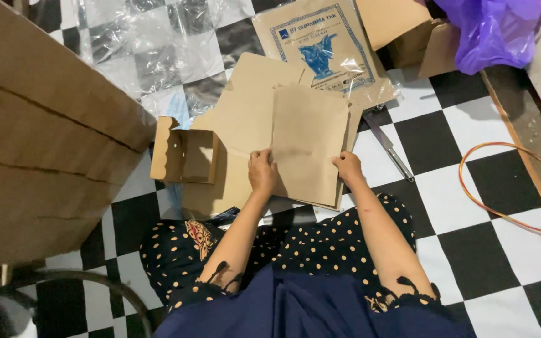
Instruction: Assembling and trimming cardboard boxes while sitting on the floor
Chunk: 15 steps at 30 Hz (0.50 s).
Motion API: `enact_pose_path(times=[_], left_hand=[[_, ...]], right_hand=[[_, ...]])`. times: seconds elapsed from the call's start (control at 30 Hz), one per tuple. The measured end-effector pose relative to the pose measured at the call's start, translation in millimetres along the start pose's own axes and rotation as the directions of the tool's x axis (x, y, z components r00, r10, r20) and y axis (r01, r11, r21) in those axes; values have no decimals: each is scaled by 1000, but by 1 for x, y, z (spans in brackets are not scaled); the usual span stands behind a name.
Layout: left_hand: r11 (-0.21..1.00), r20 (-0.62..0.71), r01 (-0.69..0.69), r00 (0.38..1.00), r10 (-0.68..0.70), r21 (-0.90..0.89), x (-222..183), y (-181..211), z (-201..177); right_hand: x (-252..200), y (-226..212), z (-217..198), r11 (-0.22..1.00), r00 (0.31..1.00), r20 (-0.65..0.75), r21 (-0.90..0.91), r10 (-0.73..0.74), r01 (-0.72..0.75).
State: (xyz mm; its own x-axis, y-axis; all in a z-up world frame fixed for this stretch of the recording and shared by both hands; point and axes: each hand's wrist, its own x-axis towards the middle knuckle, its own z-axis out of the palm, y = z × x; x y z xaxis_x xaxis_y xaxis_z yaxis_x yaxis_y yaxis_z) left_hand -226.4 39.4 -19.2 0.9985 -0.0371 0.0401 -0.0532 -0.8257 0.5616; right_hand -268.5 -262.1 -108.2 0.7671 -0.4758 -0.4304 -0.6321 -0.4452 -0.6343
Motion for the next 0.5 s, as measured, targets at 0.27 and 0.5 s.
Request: enact_pose_path(times=[0.27,0.5], left_hand=[[988,-51,-101,994,95,-113,6,-4,16],[832,346,380,905,-246,-404,11,-30,12]], right_hand=[[-22,-10,-5,988,994,-53,115,-100,105],[-146,-121,-60,993,997,-79,116,25,-16]])
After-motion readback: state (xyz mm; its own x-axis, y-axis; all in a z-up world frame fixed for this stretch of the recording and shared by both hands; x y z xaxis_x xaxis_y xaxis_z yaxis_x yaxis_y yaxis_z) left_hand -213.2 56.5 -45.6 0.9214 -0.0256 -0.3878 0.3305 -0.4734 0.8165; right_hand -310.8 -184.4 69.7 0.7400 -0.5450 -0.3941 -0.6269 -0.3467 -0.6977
